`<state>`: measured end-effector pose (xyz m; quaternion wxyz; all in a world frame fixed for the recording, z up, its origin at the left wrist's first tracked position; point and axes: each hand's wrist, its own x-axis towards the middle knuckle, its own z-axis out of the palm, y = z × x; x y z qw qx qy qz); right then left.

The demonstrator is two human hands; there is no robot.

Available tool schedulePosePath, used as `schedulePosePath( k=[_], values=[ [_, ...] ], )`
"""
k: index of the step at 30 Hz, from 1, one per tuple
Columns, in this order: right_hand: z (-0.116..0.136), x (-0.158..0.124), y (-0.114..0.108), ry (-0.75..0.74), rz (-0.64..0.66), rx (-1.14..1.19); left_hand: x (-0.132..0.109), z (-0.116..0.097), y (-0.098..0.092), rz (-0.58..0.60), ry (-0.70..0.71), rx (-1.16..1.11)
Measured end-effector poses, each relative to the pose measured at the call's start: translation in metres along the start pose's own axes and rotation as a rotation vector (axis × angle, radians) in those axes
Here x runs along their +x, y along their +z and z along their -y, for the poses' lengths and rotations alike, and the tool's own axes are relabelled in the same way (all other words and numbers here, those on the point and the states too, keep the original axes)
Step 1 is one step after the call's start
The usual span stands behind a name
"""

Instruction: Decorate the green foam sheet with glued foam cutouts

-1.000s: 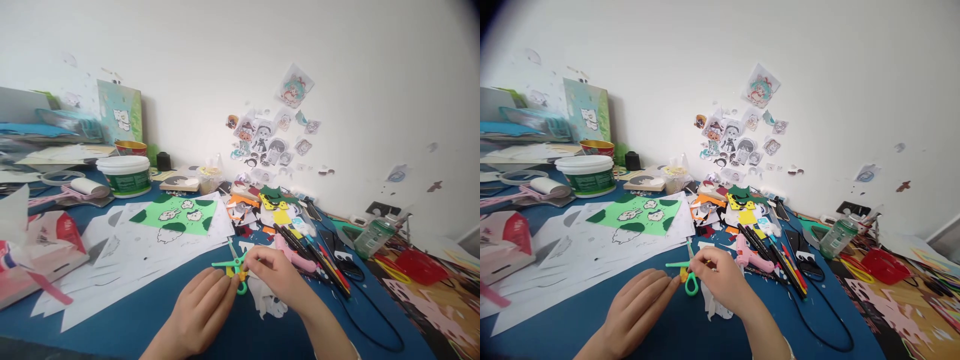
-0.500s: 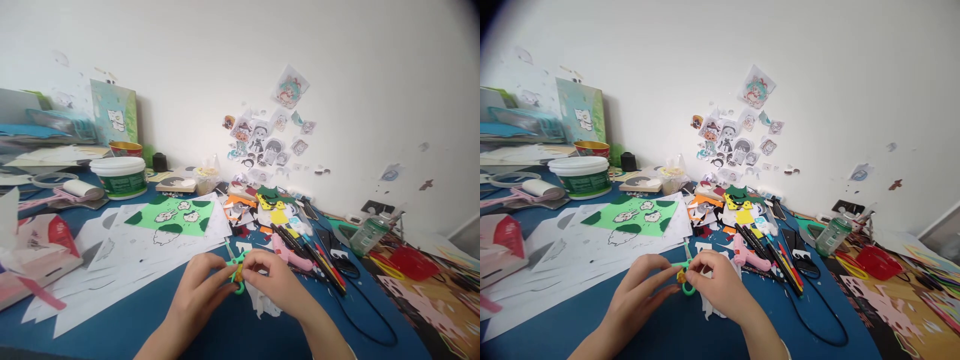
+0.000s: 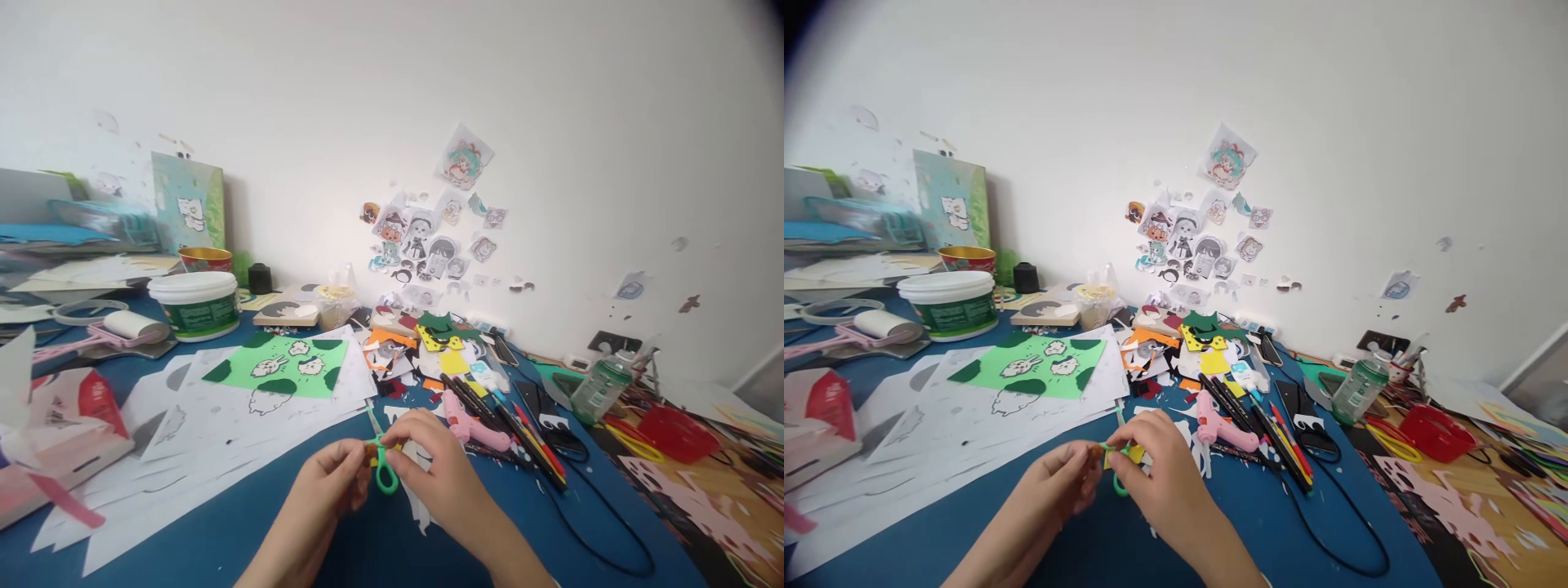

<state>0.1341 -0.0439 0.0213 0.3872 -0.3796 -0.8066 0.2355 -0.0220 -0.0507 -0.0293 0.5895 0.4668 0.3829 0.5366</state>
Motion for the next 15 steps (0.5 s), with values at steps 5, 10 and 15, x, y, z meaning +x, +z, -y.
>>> schedulePosePath(
  k=[5, 10, 15],
  values=[
    [-0.001, -0.002, 0.002, -0.006, -0.055, -0.056, -0.004, 0.003, 0.013, 0.067, -0.184, -0.229],
    [-0.007, -0.006, 0.003, -0.020, -0.022, -0.047, -0.005, 0.003, 0.013, -0.030, -0.133, -0.077],
    [-0.015, -0.011, 0.008, -0.140, -0.070, -0.061, -0.004, 0.002, 0.010, -0.092, -0.090, 0.052]
  ],
)
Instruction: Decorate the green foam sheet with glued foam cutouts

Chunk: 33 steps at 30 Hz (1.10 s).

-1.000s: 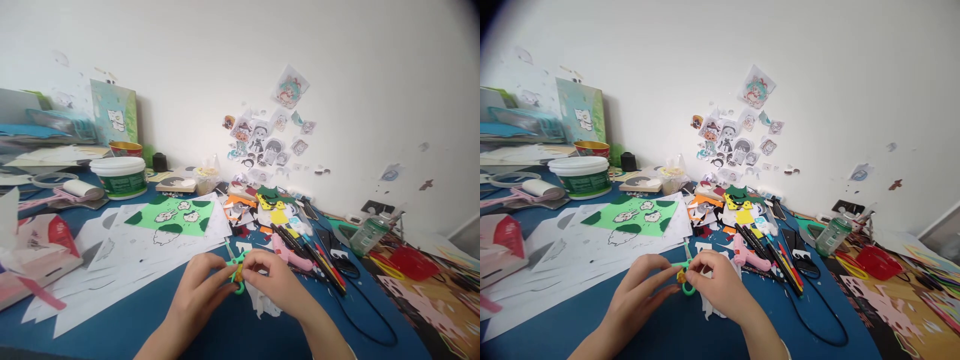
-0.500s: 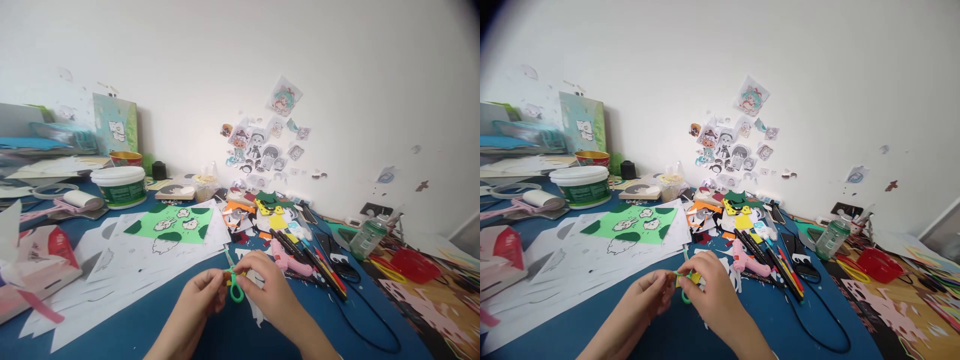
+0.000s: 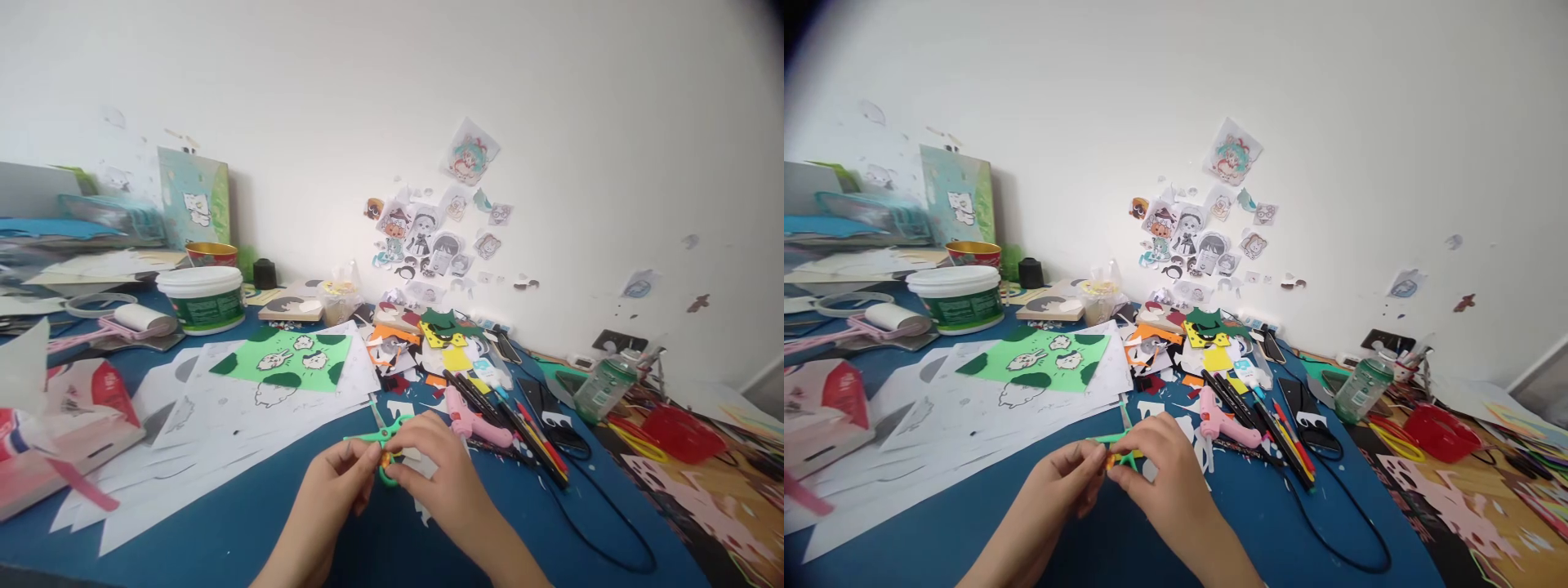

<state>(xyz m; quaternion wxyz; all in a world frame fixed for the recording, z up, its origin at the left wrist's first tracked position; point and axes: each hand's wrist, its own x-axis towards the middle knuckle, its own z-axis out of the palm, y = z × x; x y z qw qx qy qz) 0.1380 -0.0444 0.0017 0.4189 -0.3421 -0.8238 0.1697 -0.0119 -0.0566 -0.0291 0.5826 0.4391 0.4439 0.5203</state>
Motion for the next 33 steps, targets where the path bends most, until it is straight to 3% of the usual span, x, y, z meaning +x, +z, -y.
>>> schedulePosePath(
  k=[5, 7, 12, 17, 33],
  values=[
    [-0.008, -0.004, 0.007, -0.050, -0.083, -0.012, 0.002, 0.001, -0.004, -0.046, 0.111, 0.130],
    [-0.012, -0.006, 0.008, -0.035, -0.103, 0.023, 0.005, 0.002, -0.009, -0.072, 0.288, 0.276],
    [-0.020, -0.009, 0.011, 0.078, -0.117, 0.200, 0.008, 0.008, -0.020, -0.043, 0.881, 0.705],
    [-0.020, -0.011, 0.013, 0.173, -0.091, 0.285, 0.006, 0.012, -0.020, -0.140, 1.189, 0.882],
    [-0.009, 0.002, 0.016, 0.238, -0.071, 0.297, 0.010, 0.012, -0.027, -0.191, 1.154, 0.906]
  ],
)
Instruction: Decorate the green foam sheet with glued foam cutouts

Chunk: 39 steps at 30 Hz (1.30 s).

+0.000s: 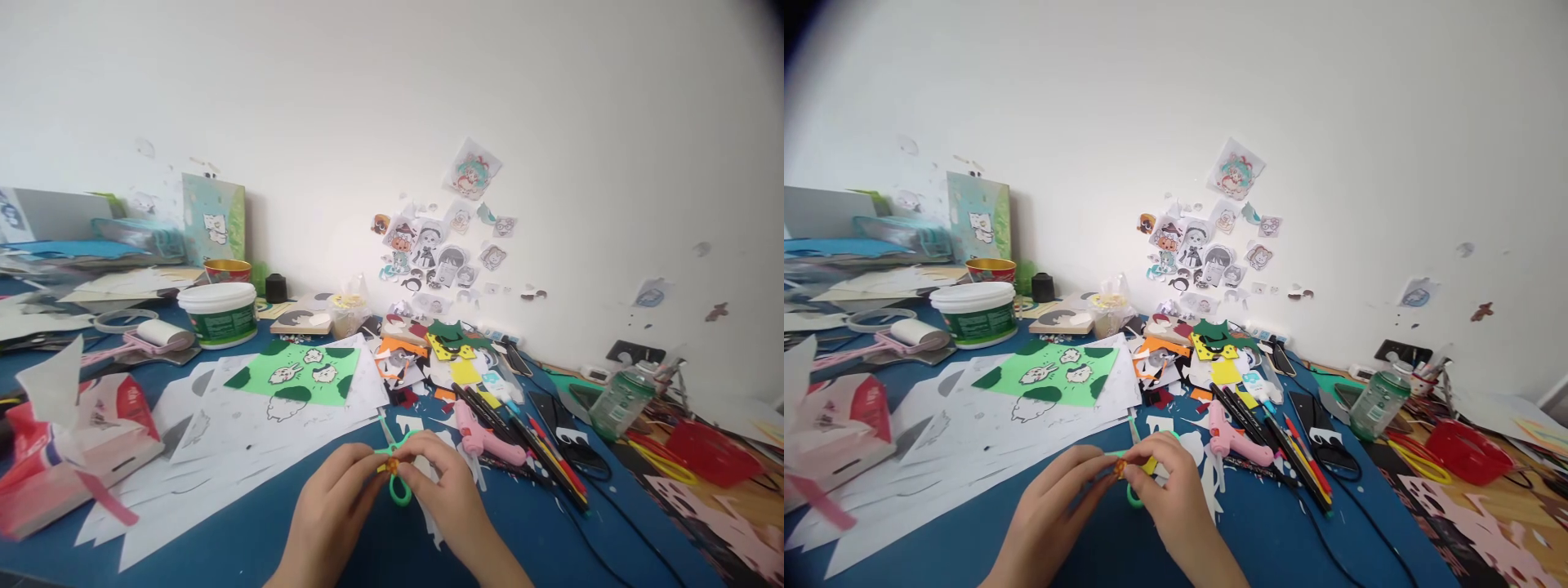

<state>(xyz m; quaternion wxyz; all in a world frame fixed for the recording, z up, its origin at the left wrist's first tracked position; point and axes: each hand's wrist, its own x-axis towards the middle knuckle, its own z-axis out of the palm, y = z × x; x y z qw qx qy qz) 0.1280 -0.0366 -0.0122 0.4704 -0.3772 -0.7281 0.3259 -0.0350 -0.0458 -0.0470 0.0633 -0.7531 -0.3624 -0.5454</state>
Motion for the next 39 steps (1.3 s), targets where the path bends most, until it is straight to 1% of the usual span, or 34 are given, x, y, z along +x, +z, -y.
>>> schedulePosePath(
  k=[3, 7, 12, 16, 20, 22, 23, 24, 25, 26, 27, 28, 29, 30, 31, 32, 33, 35, 37, 39],
  values=[
    [0.001, 0.001, 0.001, 0.026, 0.000, 0.005, 0.001, 0.000, -0.001, -0.006, 0.022, 0.039],
    [0.000, 0.001, 0.002, 0.051, 0.008, 0.029, 0.003, 0.000, -0.003, -0.009, 0.091, 0.090],
    [-0.003, 0.002, 0.001, 0.070, 0.019, 0.032, 0.005, -0.002, -0.006, 0.023, 0.138, 0.137],
    [-0.005, 0.002, -0.001, 0.082, 0.023, -0.016, 0.005, -0.002, -0.006, 0.028, 0.178, 0.178],
    [0.002, 0.001, 0.001, 0.104, 0.038, -0.077, 0.004, -0.002, -0.004, 0.028, 0.239, 0.212],
    [0.005, 0.001, 0.001, 0.110, 0.054, -0.116, 0.004, -0.003, -0.002, 0.040, 0.240, 0.186],
    [0.006, 0.001, -0.002, 0.099, 0.064, -0.139, 0.005, -0.004, -0.002, 0.049, 0.214, 0.147],
    [0.005, 0.001, -0.007, 0.077, 0.069, -0.170, 0.005, -0.005, -0.001, 0.057, 0.159, 0.084],
    [0.003, 0.000, -0.015, 0.047, 0.059, -0.219, 0.006, -0.006, 0.000, 0.069, 0.069, -0.005],
    [-0.001, 0.000, -0.026, 0.020, 0.039, -0.289, 0.007, -0.008, 0.001, 0.090, -0.059, -0.122],
    [-0.007, -0.001, -0.038, -0.003, -0.011, -0.388, 0.008, -0.009, 0.002, 0.121, -0.226, -0.261],
    [-0.013, -0.002, -0.052, 0.011, -0.087, -0.533, 0.009, -0.011, 0.003, 0.154, -0.426, -0.418],
    [-0.020, -0.003, -0.066, 0.054, -0.140, -0.683, 0.010, -0.013, 0.005, 0.182, -0.640, -0.589],
    [-0.027, -0.003, -0.079, 0.100, -0.157, -0.812, 0.011, -0.015, 0.007, 0.200, -0.846, -0.765],
    [-0.034, -0.003, -0.091, 0.161, -0.133, -0.903, 0.012, -0.017, 0.009, 0.201, -1.022, -0.939],
    [-0.040, -0.002, -0.099, 0.216, -0.087, -0.950, 0.013, -0.018, 0.011, 0.183, -1.158, -1.104],
    [-0.045, -0.001, -0.105, 0.256, -0.043, -0.974, 0.014, -0.019, 0.014, 0.150, -1.250, -1.251],
    [-0.052, 0.002, -0.110, 0.297, 0.021, -0.998, 0.014, -0.021, 0.019, 0.089, -1.343, -1.478],
    [-0.055, 0.007, -0.109, 0.294, 0.050, -1.019, 0.014, -0.022, 0.024, 0.050, -1.384, -1.607],
    [-0.056, 0.011, -0.110, 0.280, 0.071, -1.031, 0.015, -0.023, 0.026, 0.028, -1.405, -1.662]
  ],
)
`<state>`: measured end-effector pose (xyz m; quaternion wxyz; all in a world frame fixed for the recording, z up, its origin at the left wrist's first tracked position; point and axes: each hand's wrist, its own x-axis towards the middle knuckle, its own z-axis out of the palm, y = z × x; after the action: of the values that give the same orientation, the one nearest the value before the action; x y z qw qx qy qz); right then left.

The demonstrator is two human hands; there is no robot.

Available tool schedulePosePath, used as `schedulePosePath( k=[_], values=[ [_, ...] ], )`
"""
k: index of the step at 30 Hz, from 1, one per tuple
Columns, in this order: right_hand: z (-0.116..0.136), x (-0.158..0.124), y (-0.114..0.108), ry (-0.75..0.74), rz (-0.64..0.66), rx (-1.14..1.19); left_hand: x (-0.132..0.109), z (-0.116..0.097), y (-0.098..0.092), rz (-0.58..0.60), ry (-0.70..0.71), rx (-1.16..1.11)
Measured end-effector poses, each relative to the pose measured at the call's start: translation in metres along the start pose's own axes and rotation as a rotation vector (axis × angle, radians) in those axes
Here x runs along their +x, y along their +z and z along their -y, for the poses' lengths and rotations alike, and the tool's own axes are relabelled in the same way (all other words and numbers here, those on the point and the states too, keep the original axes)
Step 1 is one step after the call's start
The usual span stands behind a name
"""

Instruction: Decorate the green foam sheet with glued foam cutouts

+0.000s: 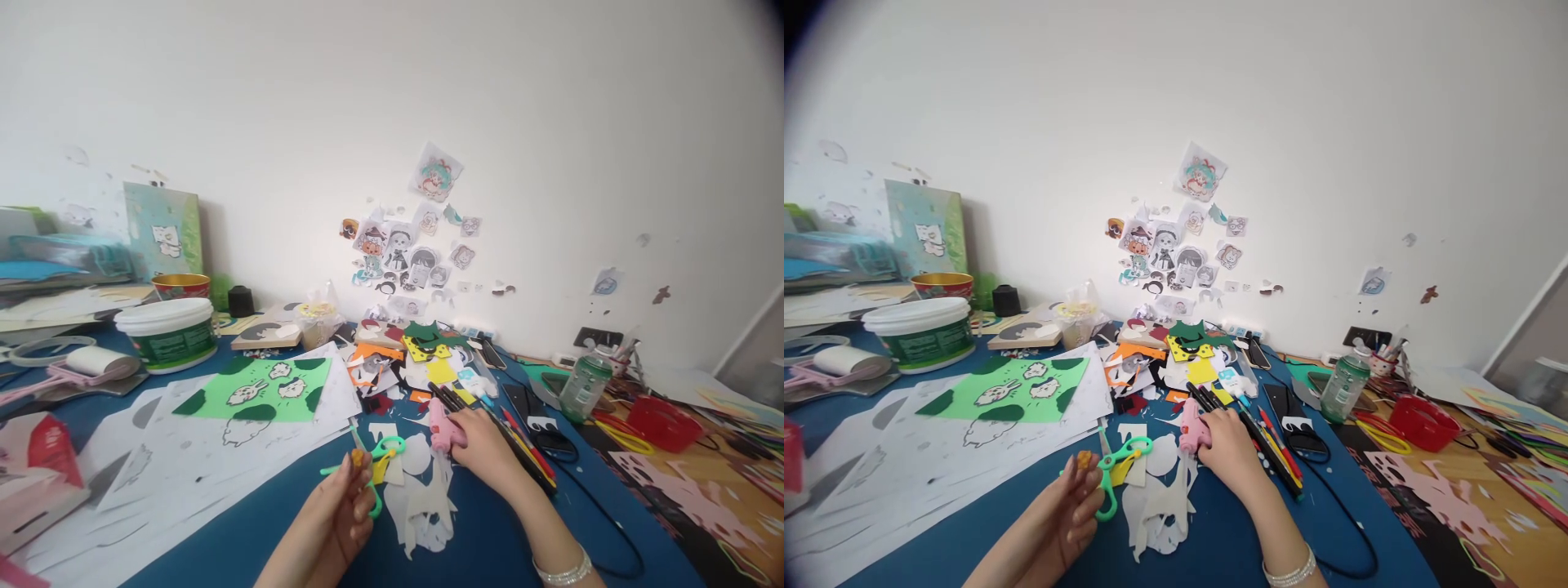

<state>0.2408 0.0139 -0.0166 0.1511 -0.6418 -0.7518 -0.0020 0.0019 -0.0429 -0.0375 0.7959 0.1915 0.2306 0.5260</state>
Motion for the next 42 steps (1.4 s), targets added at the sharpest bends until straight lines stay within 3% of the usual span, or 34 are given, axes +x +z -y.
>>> schedulePosePath(
  k=[7, 14, 17, 20, 30, 42],
  values=[
    [-0.013, 0.006, -0.008, 0.033, 0.010, 0.043, 0.008, 0.002, 0.011, -0.125, -0.014, -0.060],
    [-0.029, 0.003, -0.003, 0.012, -0.276, 0.680, 0.025, 0.008, 0.026, -0.164, -0.041, -0.025],
    [-0.029, -0.001, 0.002, -0.014, -0.251, 0.953, 0.029, 0.011, 0.032, -0.178, -0.052, 0.002],
    [-0.020, -0.007, 0.002, -0.084, -0.186, 1.081, 0.031, 0.015, 0.034, -0.166, -0.065, -0.001],
    [-0.001, -0.009, 0.002, -0.154, -0.090, 1.104, 0.035, 0.020, 0.033, -0.132, -0.096, 0.018],
    [-0.006, -0.007, 0.009, -0.200, -0.154, 1.030, 0.035, 0.020, 0.030, -0.113, -0.105, 0.029]
  ],
)
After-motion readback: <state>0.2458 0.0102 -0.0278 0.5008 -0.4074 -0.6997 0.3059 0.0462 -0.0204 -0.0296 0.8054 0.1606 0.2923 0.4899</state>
